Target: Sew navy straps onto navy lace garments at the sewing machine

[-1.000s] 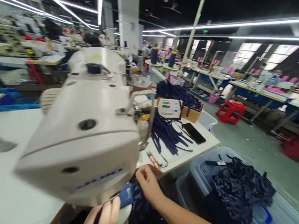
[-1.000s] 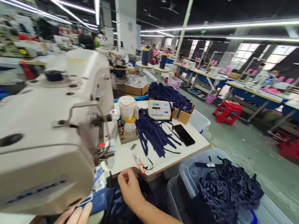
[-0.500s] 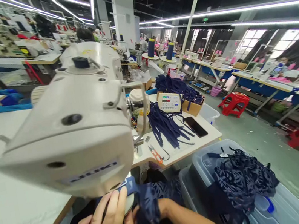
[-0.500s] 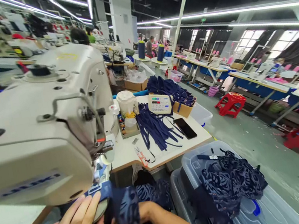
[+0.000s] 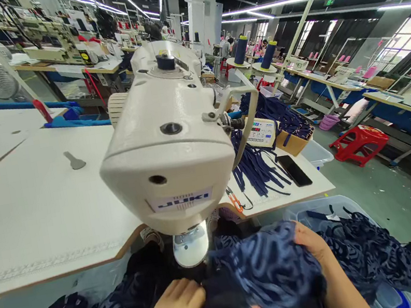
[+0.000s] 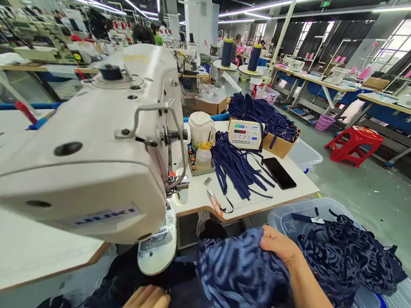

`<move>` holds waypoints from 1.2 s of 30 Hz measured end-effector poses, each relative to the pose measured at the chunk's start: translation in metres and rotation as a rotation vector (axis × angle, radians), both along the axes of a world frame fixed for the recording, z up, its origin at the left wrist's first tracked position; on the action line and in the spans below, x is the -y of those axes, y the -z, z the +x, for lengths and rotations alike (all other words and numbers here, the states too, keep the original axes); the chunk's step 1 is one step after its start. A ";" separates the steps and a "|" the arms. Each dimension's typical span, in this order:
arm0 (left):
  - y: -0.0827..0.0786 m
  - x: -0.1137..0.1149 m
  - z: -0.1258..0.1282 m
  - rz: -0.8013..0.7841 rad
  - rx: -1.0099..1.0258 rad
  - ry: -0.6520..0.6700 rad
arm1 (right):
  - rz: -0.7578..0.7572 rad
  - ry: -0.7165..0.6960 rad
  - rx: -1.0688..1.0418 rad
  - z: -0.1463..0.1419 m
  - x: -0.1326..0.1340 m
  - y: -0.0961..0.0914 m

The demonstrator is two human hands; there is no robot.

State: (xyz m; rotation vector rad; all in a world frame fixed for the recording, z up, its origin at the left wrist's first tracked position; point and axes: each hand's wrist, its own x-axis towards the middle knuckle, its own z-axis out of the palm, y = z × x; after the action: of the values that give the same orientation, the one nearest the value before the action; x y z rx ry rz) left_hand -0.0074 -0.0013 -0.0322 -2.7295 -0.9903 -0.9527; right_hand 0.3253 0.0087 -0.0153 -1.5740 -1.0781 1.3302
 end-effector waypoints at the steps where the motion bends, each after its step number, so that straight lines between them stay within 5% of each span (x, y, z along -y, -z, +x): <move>1: 0.004 -0.001 -0.001 -0.029 -0.021 -0.049 | -0.029 -0.050 -0.037 -0.007 -0.004 -0.001; 4: 0.005 -0.006 0.002 -0.082 -0.061 -0.104 | -0.097 -0.244 -0.186 -0.050 -0.017 0.001; 7: -0.005 -0.011 0.009 -0.104 -0.046 -0.056 | -0.046 -0.261 -0.281 -0.103 -0.023 0.004; 11: -0.012 -0.012 0.013 -0.081 -0.014 -0.089 | 0.174 -0.339 -0.011 -0.138 -0.021 0.003; 16: -0.008 -0.009 0.015 -0.112 -0.038 -0.131 | 0.390 -0.502 0.459 -0.139 -0.021 0.015; 19: -0.005 -0.007 0.021 -0.183 -0.061 -0.164 | 0.446 -0.421 0.659 -0.140 -0.024 0.024; 22: -0.002 -0.008 0.026 -0.272 -0.069 -0.194 | 0.427 -0.292 0.597 -0.140 -0.029 0.024; 27: 0.001 -0.008 0.034 -0.422 -0.092 -0.178 | 0.397 -0.350 0.264 -0.138 -0.026 0.017; 33: 0.007 -0.003 0.042 -0.552 -0.146 -0.234 | 0.580 -0.272 0.783 -0.147 -0.014 0.032; 36: 0.010 -0.003 0.036 -0.588 -0.121 -0.240 | 0.544 -0.385 0.816 -0.140 -0.014 0.023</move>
State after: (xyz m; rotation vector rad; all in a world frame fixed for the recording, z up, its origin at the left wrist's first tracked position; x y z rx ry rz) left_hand 0.0286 0.0013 -0.0422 -2.9458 -1.7535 -0.5052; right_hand 0.1855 0.0227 -0.0384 -1.5319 -2.1127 0.4768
